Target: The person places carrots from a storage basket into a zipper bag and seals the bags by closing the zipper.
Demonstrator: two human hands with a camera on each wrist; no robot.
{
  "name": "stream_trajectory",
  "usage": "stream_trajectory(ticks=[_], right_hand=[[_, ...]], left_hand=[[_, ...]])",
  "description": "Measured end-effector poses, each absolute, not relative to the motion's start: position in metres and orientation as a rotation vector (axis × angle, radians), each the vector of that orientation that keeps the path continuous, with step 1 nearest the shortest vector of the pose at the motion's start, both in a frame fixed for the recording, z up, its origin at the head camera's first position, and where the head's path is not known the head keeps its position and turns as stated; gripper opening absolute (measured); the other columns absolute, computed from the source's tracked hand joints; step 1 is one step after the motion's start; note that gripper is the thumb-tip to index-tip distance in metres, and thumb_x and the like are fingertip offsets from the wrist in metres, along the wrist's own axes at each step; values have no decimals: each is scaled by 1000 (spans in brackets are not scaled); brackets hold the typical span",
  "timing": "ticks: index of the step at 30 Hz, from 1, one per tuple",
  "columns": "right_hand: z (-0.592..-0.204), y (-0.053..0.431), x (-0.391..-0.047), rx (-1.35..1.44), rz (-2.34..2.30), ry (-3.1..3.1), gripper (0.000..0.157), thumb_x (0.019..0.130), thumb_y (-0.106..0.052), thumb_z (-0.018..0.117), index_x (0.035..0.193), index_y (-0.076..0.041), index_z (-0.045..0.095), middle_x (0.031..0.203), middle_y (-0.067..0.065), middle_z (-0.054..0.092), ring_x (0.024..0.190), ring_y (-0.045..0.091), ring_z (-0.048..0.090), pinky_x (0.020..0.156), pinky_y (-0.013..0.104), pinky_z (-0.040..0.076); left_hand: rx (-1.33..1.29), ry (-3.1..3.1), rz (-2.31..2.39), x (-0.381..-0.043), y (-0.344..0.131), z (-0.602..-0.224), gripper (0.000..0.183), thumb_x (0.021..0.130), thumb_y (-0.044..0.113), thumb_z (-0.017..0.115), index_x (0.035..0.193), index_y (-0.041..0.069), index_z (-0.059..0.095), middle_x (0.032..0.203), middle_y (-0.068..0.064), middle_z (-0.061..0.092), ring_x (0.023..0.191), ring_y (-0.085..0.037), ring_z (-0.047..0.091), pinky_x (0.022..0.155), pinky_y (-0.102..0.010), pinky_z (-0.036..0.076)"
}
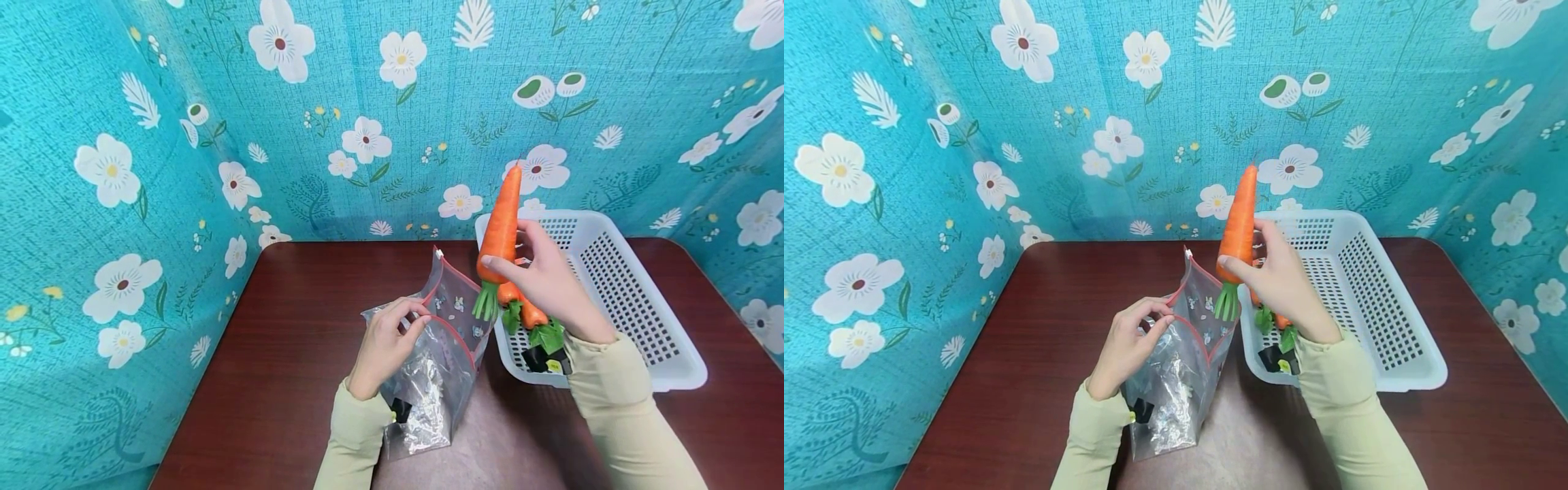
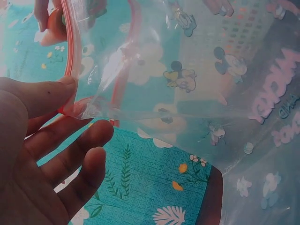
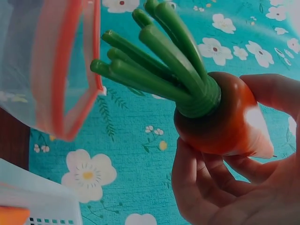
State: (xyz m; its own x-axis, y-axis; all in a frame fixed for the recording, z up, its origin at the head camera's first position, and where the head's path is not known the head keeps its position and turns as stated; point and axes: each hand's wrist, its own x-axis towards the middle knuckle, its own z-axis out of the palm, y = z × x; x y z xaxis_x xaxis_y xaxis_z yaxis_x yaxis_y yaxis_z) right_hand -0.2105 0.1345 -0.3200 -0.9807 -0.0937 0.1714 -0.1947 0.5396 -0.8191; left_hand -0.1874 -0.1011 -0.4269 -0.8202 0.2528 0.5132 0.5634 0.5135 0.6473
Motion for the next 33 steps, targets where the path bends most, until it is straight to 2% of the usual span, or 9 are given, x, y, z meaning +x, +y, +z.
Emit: stream_trajectory(ticks=[4, 7, 11, 16, 22, 29, 33], right_hand=[[-325, 130, -209, 271, 1465, -2664, 58, 81, -35, 64, 127, -14, 37, 109, 8, 53, 90, 22, 56, 73, 33, 47], [-330, 129, -208, 286, 1458, -2669, 58, 80, -35, 64, 127, -13, 38, 106, 9, 53, 87, 24, 58, 68, 33, 48], [-337, 128, -208, 312, 1408, -2667, 59, 80, -36, 65, 126, -11, 38, 103, 11, 54, 82, 25, 58, 63, 33, 49], [-342, 126, -206, 335, 1355, -2667, 61, 79, -39, 65, 126, -11, 39, 102, 10, 55, 82, 23, 58, 67, 33, 49], [-345, 124, -200, 328, 1313, -2714, 64, 78, -42, 65, 127, -11, 38, 102, 9, 55, 81, 23, 59, 65, 32, 49], [-349, 122, -194, 312, 1240, -2750, 70, 74, -47, 67, 126, -11, 38, 102, 7, 55, 83, 22, 58, 61, 30, 48], [-351, 121, -193, 320, 1239, -2743, 73, 71, -45, 70, 127, -11, 39, 97, 6, 55, 80, 20, 57, 60, 29, 48]], left_hand=[[-675, -2400, -1220, -186, -100, -427, 12, 82, 21, 64, 94, 20, 63, 86, 10, 59, 70, -2, 49, 54, -19, 45], [-680, -2397, -1219, -186, -99, -428, 13, 81, 17, 66, 94, 19, 63, 86, 9, 59, 70, -2, 49, 53, -22, 46], [-691, -2403, -1220, -185, -99, -427, 13, 83, 22, 64, 95, 19, 63, 88, 8, 59, 70, -2, 50, 54, -24, 47], [-695, -2404, -1215, -183, -98, -427, 15, 84, 28, 61, 95, 19, 62, 89, 7, 60, 70, -2, 50, 54, -21, 46], [-700, -2370, -1210, -183, -96, -427, 13, 82, 19, 65, 94, 18, 62, 87, 6, 59, 70, -2, 50, 53, -18, 45], [-675, -2355, -1235, -182, -95, -428, 11, 82, 20, 64, 93, 18, 62, 92, 5, 60, 67, -3, 49, 52, -19, 44], [-670, -2352, -1246, -181, -94, -428, 10, 82, 18, 64, 92, 18, 62, 87, 6, 59, 65, -3, 47, 52, -17, 41]])
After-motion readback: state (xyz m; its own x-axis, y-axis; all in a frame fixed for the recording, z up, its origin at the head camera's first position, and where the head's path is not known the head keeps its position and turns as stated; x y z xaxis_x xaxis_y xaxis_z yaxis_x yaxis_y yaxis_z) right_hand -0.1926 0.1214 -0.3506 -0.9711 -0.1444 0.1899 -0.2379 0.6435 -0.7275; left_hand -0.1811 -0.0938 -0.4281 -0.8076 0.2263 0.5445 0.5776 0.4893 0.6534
